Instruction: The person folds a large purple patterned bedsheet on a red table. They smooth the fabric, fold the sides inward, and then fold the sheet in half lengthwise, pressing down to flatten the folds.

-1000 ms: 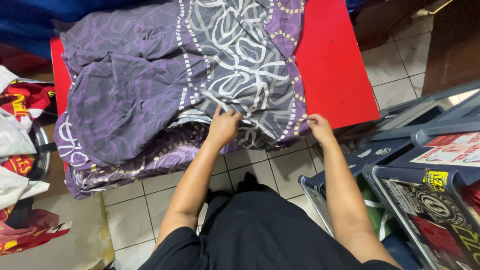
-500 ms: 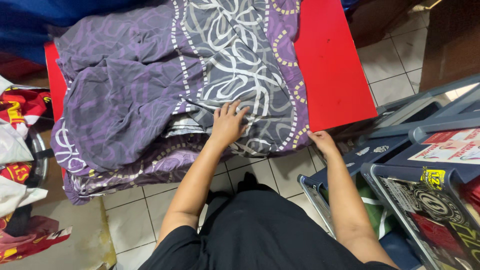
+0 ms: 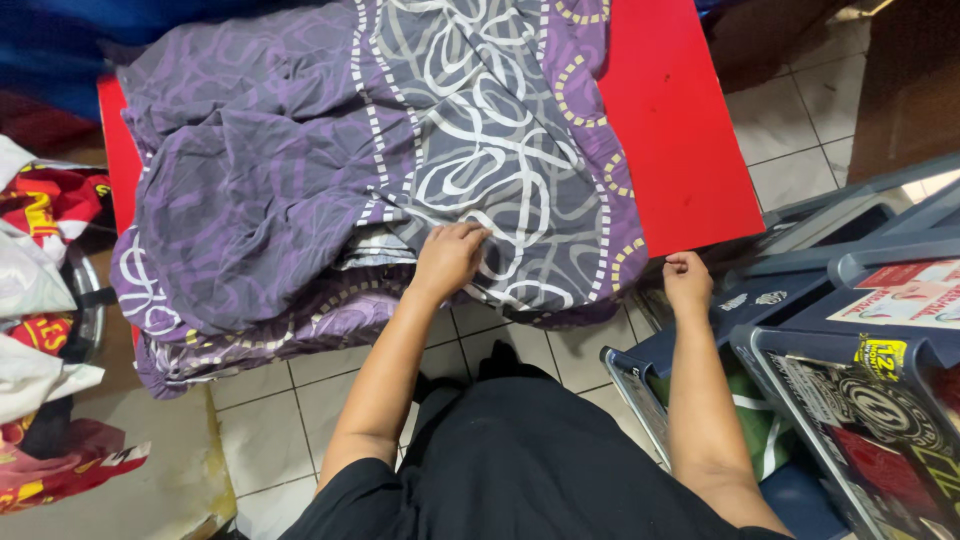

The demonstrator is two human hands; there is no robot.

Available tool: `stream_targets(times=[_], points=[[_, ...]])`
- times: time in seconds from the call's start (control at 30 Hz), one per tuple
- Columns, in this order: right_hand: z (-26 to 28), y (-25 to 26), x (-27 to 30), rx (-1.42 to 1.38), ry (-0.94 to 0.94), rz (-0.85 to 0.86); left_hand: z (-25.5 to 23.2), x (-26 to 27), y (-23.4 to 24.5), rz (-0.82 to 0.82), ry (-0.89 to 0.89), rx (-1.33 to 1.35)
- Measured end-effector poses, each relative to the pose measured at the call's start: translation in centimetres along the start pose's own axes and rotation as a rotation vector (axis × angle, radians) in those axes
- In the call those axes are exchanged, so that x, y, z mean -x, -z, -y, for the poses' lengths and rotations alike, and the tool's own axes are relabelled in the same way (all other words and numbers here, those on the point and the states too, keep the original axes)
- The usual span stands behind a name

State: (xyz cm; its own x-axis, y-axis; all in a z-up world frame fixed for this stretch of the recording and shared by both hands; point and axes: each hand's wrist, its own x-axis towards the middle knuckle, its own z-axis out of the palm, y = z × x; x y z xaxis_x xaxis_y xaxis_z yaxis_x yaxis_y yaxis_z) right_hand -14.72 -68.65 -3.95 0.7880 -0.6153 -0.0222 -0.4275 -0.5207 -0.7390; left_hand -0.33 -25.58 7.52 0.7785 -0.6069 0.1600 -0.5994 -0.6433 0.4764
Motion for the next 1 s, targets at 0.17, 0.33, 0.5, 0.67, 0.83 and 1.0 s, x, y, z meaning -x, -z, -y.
stream_targets(times=[0.17,0.33,0.5,0.67,0.83,1.0], points=[[9.6,-4.1,5.0,-0.211,0.260,0.149,-0.5,2.7,4.3,-0.294,0.113,0.167],[18.4,-10.7,14.1,-0.081,0.992,0.066,-0.4,6.3,5.3,-0.352,0.338,0.201],[20.1,-12.7,9.5,-0.186,0.689,0.295,0.3,9.0,5.2,-0.343,0.296,0.154],[19.7,-8.6,-0.1,-0.328,0.657,0.260,1.4,8.7,3.1,-0.341,-0.006,0.045],[22.0,-7.5,-1.0,0.055,0.800,0.075,2.2,3.6,-1.3,-0.122,0.062,-0.293],[21.7,-8.6,4.7,0.225,0.686,0.006,1.6,-0.2,-3.9,0.017,0.186,-0.239]])
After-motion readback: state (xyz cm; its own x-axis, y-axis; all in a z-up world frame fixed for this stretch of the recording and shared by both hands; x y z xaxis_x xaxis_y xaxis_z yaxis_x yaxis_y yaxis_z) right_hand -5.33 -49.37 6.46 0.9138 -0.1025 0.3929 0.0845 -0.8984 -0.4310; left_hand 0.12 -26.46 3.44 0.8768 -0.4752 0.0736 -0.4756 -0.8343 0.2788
